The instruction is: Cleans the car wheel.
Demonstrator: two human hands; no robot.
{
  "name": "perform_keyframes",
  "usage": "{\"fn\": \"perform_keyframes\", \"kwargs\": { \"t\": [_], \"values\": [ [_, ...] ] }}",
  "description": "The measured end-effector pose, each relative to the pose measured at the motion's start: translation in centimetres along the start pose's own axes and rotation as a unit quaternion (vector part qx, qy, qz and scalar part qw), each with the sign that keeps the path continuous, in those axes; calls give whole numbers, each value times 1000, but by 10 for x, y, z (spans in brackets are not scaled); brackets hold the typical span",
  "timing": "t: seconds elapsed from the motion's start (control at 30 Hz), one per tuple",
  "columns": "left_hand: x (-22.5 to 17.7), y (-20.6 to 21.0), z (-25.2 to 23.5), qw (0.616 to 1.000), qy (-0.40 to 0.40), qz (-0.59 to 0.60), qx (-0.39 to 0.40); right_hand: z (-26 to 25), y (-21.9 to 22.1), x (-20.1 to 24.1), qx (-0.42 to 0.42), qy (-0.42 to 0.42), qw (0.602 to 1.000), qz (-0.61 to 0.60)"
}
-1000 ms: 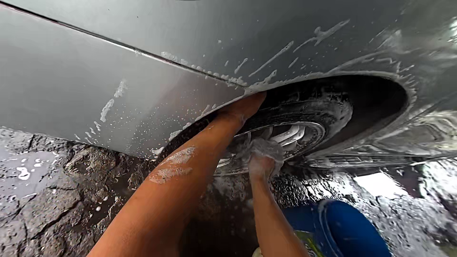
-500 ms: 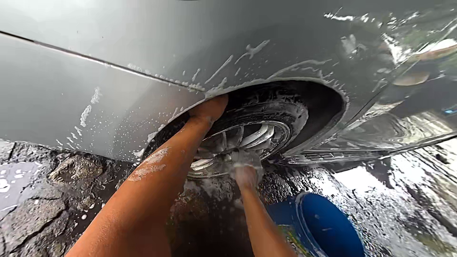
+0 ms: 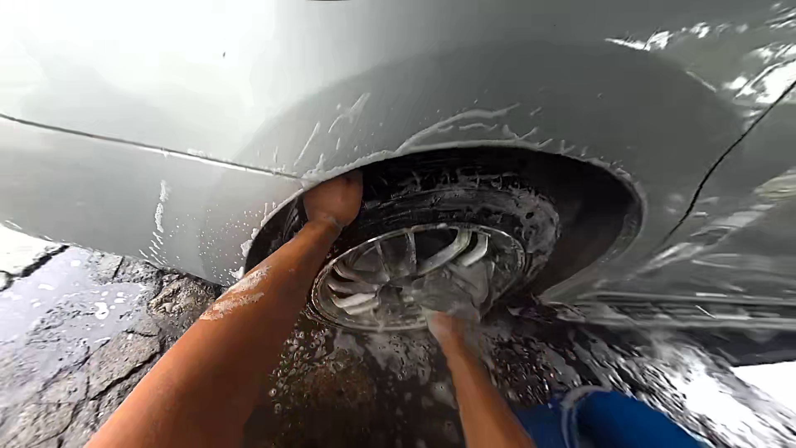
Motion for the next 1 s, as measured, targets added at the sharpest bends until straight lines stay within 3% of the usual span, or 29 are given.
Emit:
{"fn": "perform_keyframes", "kwargs": {
  "t": [0.1, 0.17, 0.2, 0.27, 0.3, 0.33, 0.37, 0.43, 0.5, 0.6, 0.73, 0.9, 1.0],
  "values": [
    [3, -1, -5, 1000, -9, -7, 9, 12, -9, 24, 24, -36, 998, -55],
    [5, 1, -6, 999, -6, -16, 30, 22, -13, 21, 11, -73, 976, -207],
    [5, 1, -8, 999, -2, -16, 35, 23, -9, 14, -8, -102, 946, -307],
    [7, 4, -8, 999, -1, -11, 45, 29, 5, -1, -44, -155, 805, -570],
    [7, 5, -9, 999, -1, -6, 39, 32, 5, -4, -46, -164, 745, -645],
    [7, 5, -12, 1000, 0, -1, 30, 36, -1, -3, -66, -150, 734, -659],
    [7, 5, -13, 1000, 2, -3, 19, 43, -8, -1, -102, -130, 776, -609],
    [7, 5, -10, 1000, -5, -12, 21, 63, -31, 4, -155, -123, 908, -368],
    [5, 4, -14, 1000, -9, -23, 18, 65, -54, 18, -195, -146, 956, -165],
    [4, 4, -11, 999, -8, -32, 25, 39, -64, 34, -151, -158, 973, -80],
    [-2, 2, -7, 999, -13, -34, 36, 3, -39, 47, -73, -112, 973, -188],
    [-26, -16, -10, 987, -10, -115, 115, 48, -4, 59, -99, -161, 943, -274],
    [-44, -14, -25, 989, 12, -91, 115, 63, 23, 73, -41, -128, 969, -206]
  ]
}}
Point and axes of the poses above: each hand's wrist, its own z-axis away from the middle knuckle, its own y-axis out of the palm, x = y × z, the point moved 3 cm from there along -z, towards the middle knuckle, and after that the axes turned 7 degrees about -y, right-handed, at the moved point
